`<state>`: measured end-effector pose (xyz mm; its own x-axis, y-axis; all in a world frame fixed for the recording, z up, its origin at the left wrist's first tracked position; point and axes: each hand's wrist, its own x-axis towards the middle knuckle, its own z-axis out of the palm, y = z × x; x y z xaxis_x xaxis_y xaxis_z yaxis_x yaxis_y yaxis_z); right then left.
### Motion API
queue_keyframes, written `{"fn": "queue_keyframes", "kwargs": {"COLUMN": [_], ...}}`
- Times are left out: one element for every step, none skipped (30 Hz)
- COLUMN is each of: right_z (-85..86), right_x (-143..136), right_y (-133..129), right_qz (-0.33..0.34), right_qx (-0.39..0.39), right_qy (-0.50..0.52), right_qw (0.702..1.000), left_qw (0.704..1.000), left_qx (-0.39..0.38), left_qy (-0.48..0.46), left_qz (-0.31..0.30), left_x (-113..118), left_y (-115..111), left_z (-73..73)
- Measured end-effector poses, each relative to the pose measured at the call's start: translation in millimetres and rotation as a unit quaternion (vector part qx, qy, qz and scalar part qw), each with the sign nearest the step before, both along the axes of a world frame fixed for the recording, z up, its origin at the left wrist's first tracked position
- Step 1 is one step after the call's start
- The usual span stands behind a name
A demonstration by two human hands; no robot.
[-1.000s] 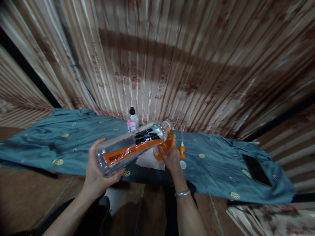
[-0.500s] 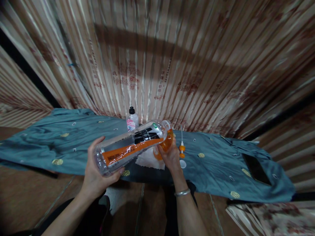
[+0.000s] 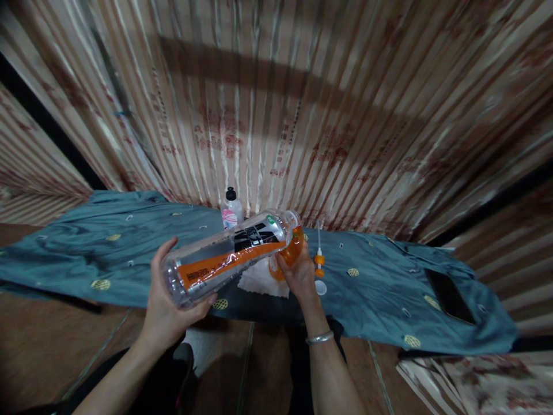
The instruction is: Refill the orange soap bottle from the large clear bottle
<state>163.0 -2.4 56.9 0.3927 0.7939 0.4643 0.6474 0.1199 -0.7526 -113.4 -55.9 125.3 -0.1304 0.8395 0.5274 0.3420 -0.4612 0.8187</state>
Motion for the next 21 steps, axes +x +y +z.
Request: {"fn": "queue_keyframes", "kwargs": {"right_z": [0.8, 1.8, 2.9, 4.0, 5.0, 5.8, 6.4, 6.7, 6.8, 6.7, 6.6, 6.4, 6.2, 6.0, 5.9, 5.8, 5.7, 5.6, 5.4, 5.2, 5.0], "right_x": [-0.1, -0.3, -0.6, -0.9, -1.1, -1.3, -1.5, -1.7, -1.7, -1.8, -1.8, -1.9, -2.0, -2.2, -2.3, -2.5, -2.5, -2.5, -2.4, -2.2, -2.0], "right_y": [-0.3, -0.6, -0.9, -1.2, -1.4, -1.6, -1.7, -1.9, -2.1, -2.2, -2.3, -2.4, -2.4, -2.2, -2.1, -1.8, -1.6, -1.4, -1.2, -1.1, -1.2], "right_qz": [0.001, 0.004, 0.006, 0.008, 0.009, 0.012, 0.016, 0.021, 0.025, 0.028, 0.026, 0.02, 0.015, 0.01, 0.007, 0.006, 0.007, 0.009, 0.008, 0.006, 0.003], "right_qx": [-0.008, -0.014, -0.019, -0.019, -0.016, -0.011, -0.006, 0.0, 0.004, 0.006, 0.004, 0.001, -0.002, -0.004, -0.005, -0.005, -0.005, -0.005, -0.005, -0.006, -0.008], "right_qy": [0.0, 0.002, 0.005, 0.007, 0.009, 0.01, 0.01, 0.01, 0.009, 0.009, 0.008, 0.006, 0.003, 0.001, 0.0, 0.0, 0.001, 0.003, 0.003, 0.002, -0.001], "right_qw": [1.0, 1.0, 1.0, 1.0, 1.0, 1.0, 1.0, 1.0, 1.0, 1.0, 1.0, 1.0, 1.0, 1.0, 1.0, 1.0, 1.0, 1.0, 1.0, 1.0, 1.0], "left_qw": [1.0, 1.0, 1.0, 1.0, 1.0, 1.0, 1.0, 1.0, 1.0, 1.0, 1.0, 0.999, 0.999, 0.999, 0.999, 0.999, 1.0, 1.0, 1.0, 1.0, 1.0], "left_qx": [0.001, 0.003, 0.005, 0.005, 0.004, 0.003, 0.001, 0.0, 0.0, 0.0, 0.0, 0.0, 0.0, 0.0, 0.0, 0.0, -0.001, 0.0, 0.001, 0.003, 0.005], "left_qy": [-0.001, -0.003, -0.006, -0.008, -0.01, -0.013, -0.016, -0.02, -0.024, -0.028, -0.031, -0.032, -0.033, -0.033, -0.033, -0.031, -0.028, -0.025, -0.023, -0.021, -0.019], "left_qz": [0.002, 0.004, 0.005, 0.005, 0.006, 0.005, 0.003, 0.001, -0.001, -0.002, -0.002, -0.002, -0.003, -0.003, -0.005, -0.006, -0.007, -0.008, -0.008, -0.008, -0.007], "left_x": [0.0, 0.2, 0.3, 0.6, 0.8, 1.0, 1.2, 1.3, 1.4, 1.5, 1.5, 1.4, 1.2, 1.0, 0.7, 0.5, 0.2, 0.0, -0.1, -0.3, -0.5], "left_y": [0.0, 0.0, -0.1, -0.3, -0.5, -0.8, -1.1, -1.3, -1.5, -1.6, -1.5, -1.3, -1.0, -0.7, -0.3, 0.1, 0.4, 0.7, 0.9, 1.0, 1.1], "left_z": [-0.4, -0.6, -0.5, -0.1, 0.4, 0.9, 1.3, 1.6, 1.8, 1.7, 1.5, 1.3, 1.1, 1.0, 0.9, 1.0, 1.2, 1.5, 1.7, 2.0, 2.3]}}
